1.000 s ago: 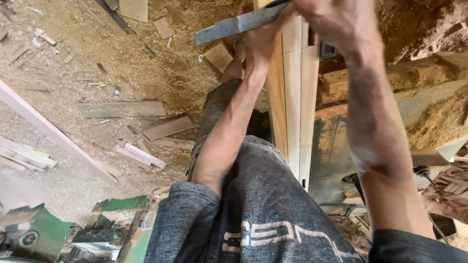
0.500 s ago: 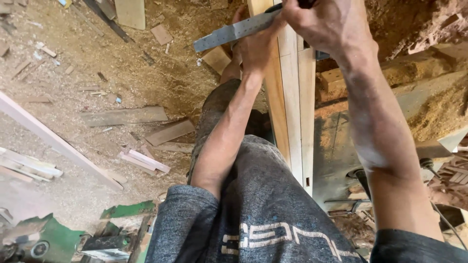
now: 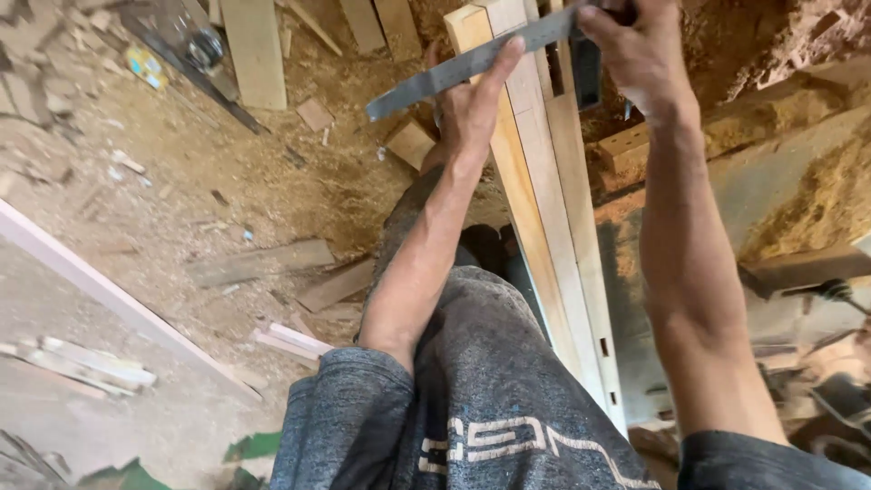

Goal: Marking wooden boards with a pencil and a square for mortise joints in a woodworking shop.

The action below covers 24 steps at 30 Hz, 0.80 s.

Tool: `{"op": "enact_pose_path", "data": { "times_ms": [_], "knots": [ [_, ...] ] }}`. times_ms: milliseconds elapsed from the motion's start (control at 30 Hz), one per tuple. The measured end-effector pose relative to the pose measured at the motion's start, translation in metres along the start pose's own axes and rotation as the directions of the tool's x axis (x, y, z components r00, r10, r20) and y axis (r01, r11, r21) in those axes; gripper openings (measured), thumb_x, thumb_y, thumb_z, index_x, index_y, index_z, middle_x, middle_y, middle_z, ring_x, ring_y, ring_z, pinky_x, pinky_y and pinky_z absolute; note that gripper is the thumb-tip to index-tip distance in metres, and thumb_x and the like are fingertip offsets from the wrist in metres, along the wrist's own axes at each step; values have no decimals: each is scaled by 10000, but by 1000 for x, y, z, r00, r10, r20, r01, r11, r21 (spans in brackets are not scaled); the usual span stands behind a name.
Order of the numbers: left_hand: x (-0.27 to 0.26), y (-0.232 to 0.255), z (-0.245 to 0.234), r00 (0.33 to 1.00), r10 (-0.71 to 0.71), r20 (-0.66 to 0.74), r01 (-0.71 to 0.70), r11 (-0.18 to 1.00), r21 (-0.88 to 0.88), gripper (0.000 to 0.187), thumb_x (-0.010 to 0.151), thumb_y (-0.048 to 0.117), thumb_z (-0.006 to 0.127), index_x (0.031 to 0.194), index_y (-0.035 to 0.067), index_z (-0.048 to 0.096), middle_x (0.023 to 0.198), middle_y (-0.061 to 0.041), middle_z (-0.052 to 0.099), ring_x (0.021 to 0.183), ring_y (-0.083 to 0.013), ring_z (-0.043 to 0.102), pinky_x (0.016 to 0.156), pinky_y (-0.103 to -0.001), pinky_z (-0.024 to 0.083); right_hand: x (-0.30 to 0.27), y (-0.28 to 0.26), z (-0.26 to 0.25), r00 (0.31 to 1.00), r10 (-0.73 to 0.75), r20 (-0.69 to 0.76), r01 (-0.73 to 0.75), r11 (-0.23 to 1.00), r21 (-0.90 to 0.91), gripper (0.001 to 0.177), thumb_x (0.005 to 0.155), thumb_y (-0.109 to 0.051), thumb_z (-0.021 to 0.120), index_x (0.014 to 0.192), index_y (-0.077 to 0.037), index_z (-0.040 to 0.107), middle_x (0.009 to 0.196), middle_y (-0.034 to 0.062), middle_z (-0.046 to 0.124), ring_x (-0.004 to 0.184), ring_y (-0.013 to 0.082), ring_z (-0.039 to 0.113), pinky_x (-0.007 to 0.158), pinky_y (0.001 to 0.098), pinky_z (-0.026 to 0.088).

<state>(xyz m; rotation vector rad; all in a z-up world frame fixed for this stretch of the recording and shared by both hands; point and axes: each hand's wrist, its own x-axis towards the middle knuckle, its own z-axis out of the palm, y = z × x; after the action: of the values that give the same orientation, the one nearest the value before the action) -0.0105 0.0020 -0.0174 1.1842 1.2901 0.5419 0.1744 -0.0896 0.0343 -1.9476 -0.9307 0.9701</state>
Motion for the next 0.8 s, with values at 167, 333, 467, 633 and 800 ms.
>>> {"op": "enact_pose_path", "data": {
  "times_ms": [167, 333, 467, 633, 800],
  "knots": [
    [-28, -5, -73, 932, -246, 264, 264, 964, -32, 1279, 713, 562, 778, 1609, 199, -59, 1725, -187, -117, 1587, -464, 5, 1209, -703, 70, -102, 26, -37, 798, 569, -197, -376, 726, 576, 24, 1150, -171, 667, 1174, -177, 668, 795, -99, 572, 510, -16, 405, 432, 172, 311],
    [-31, -152, -212, 891, -378, 252, 148, 766, 625, 1026, 851, 708, 577, 1628, 145, 214, 1686, -136, 280, 1547, -312, 281, 1235, -433, 249, -291, 61, -36, 679, 640, -359, 65, 434, 898, 249, 1130, -133, 559, 953, -298, 498, 672, -82, 247, 526, 18, 275, 451, 186, 161],
    [-43, -235, -298, 748, -620, 235, 106, 461, 881, 950, 821, 779, 450, 1488, 108, 536, 1529, -190, 510, 1454, -364, 437, 1223, -424, 302, -448, 43, 51, 605, 643, -470, 288, 374, 882, 182, 1012, -193, 630, 1128, -294, 728, 814, -183, 582, 543, -14, 282, 433, 131, 180],
    [-47, -262, -339, 738, -586, 335, -166, 324, 931, 949, 873, 779, 339, 1397, 36, 611, 1429, -289, 562, 1372, -429, 506, 1154, -467, 365, -614, 43, 263, 410, 668, -621, 558, 356, 750, 282, 864, -293, 726, 1142, -328, 761, 738, -98, 571, 469, 3, 238, 428, 175, 150],
    [-49, -246, -340, 722, -433, 539, -343, 453, 823, 779, 879, 705, 502, 1254, 56, 714, 1283, -227, 691, 1262, -354, 624, 1066, -411, 450, -689, 24, 460, 258, 809, -529, 814, 113, 569, 238, 881, -165, 723, 1115, -205, 739, 932, 17, 658, 498, 19, 265, 473, 176, 167]
  ]
}}
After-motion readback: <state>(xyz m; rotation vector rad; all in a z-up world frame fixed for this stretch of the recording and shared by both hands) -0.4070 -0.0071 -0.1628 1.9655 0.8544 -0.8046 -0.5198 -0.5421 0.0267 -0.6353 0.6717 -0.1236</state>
